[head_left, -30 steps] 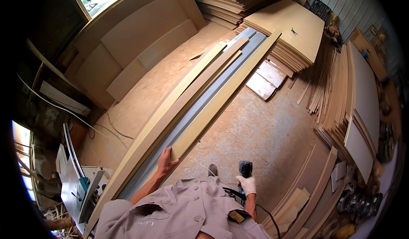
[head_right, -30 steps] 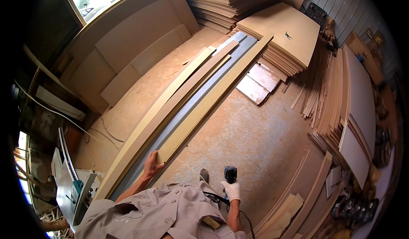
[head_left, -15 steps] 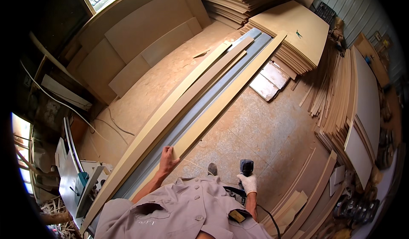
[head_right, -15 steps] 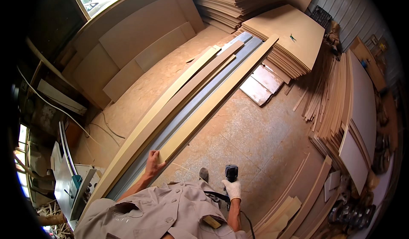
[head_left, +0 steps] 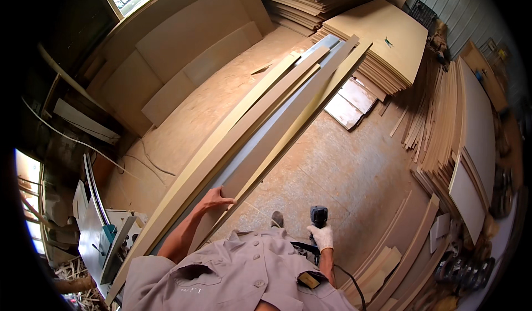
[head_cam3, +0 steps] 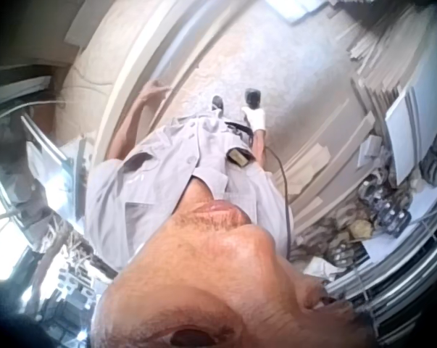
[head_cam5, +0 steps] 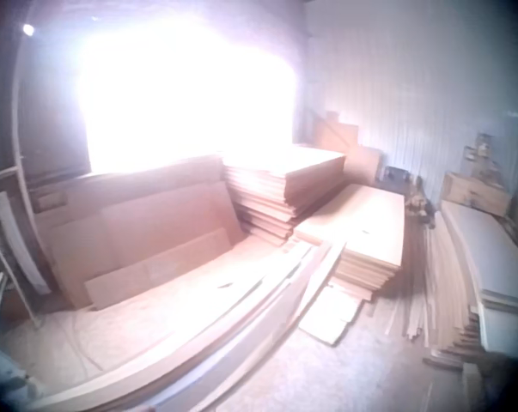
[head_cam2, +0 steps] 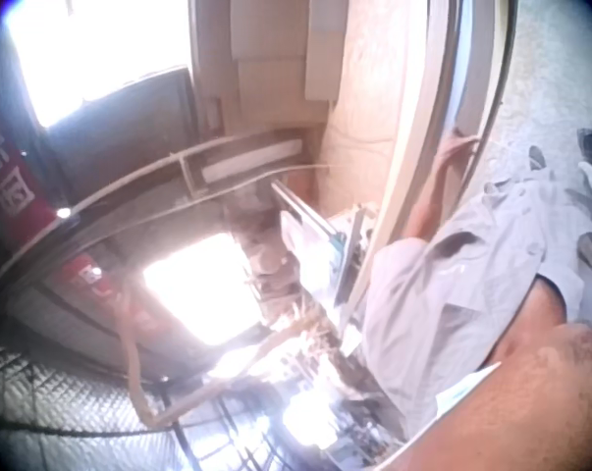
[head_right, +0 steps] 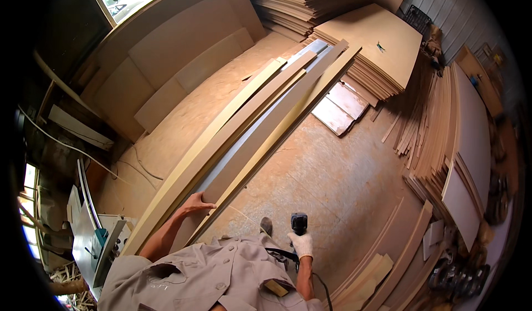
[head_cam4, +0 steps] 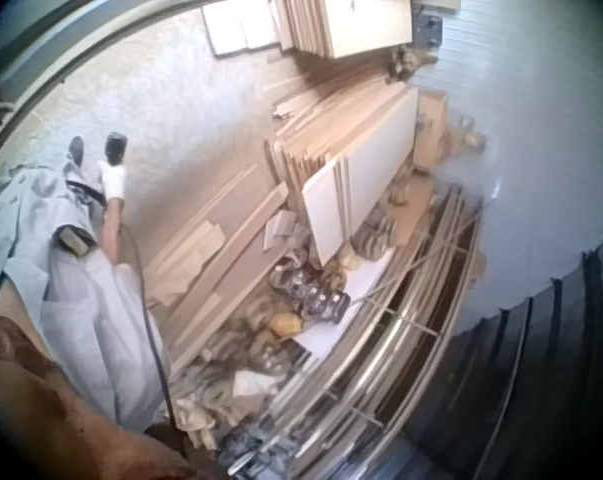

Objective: The person aligns long wooden strips on a metal jig and uses a pneumatic nail gun to fasten them. They repeatedly pick up strips, position them, and drive nails along the length of each piece.

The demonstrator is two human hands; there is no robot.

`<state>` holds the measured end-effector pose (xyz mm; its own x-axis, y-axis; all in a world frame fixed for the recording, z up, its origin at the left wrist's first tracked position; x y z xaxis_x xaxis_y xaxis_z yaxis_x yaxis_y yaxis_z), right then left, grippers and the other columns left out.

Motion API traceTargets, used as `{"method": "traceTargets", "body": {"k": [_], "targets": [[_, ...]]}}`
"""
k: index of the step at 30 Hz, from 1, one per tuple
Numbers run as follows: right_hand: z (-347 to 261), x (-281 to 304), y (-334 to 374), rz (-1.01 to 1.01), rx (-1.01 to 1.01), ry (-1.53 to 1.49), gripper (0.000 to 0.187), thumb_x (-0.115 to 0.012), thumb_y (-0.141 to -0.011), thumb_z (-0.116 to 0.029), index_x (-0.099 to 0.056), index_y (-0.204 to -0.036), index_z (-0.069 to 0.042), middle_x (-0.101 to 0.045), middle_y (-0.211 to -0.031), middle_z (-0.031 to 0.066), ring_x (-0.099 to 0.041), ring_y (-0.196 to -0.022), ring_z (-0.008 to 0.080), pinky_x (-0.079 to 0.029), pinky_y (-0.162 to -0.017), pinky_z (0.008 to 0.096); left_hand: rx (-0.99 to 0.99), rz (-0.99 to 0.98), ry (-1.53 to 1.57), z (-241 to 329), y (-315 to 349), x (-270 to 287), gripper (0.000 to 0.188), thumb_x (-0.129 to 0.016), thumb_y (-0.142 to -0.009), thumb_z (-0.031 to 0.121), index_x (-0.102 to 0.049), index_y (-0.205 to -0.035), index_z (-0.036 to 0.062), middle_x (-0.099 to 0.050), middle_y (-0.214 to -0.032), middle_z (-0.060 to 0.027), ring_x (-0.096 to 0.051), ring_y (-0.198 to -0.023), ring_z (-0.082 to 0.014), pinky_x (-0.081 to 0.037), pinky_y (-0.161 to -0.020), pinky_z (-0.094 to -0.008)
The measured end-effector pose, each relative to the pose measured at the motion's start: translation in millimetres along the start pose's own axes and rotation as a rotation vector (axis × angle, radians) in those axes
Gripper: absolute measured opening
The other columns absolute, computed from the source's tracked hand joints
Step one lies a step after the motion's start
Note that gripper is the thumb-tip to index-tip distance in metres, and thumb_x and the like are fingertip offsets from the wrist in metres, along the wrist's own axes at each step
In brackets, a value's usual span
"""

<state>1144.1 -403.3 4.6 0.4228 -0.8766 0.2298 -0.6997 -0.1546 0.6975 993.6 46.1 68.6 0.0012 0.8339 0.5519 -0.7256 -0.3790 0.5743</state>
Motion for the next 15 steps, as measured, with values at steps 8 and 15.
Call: {"method": "traceTargets", "body": {"k": [8,15], "targets": [[13.5,5.4,4.5,0.022,-0.024,-0.044,0.017,-0.081,-0.076,-0.012,-0.067,-0.083,-0.004,-0.064,-0.065,0.0047,-0.060,-0.048,0.0162,-0.046,-0.046,0.0322,-0.127,0.371,-0.169,51.6,10.7,0.6,0.065,-0.089,-0.067,0.043,-0.054,-0.099,-0.0019,-0.070,-0.087,-0.0285,-0.072,-0.083,-0.0422,-0.058,-0.075,-0.0464],[39.8,4.7,-12.7,0.068,0.029,-0.049,0.018,-0.082,-0.075,-0.012,-0.068,-0.083,-0.004,-0.064,-0.066,0.0046,-0.060,-0.049,0.0163,-0.047,-0.047,0.0330,-0.146,0.386,-0.143,84.5,39.4,22.1,0.060,-0.088,-0.069,0.039,-0.055,-0.097,-0.0023,-0.070,-0.083,-0.0259,-0.073,-0.076,-0.0373,-0.058,-0.070,-0.0433]]}}
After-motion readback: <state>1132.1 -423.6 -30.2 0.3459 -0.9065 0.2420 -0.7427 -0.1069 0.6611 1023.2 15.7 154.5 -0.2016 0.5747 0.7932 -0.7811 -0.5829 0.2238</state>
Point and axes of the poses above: each hand's wrist, its own y-axis away from the middle knuckle, its own x-axis out of the back of the hand, z = x × y, the point moved 1 cm from there along -y, towards the middle knuckle
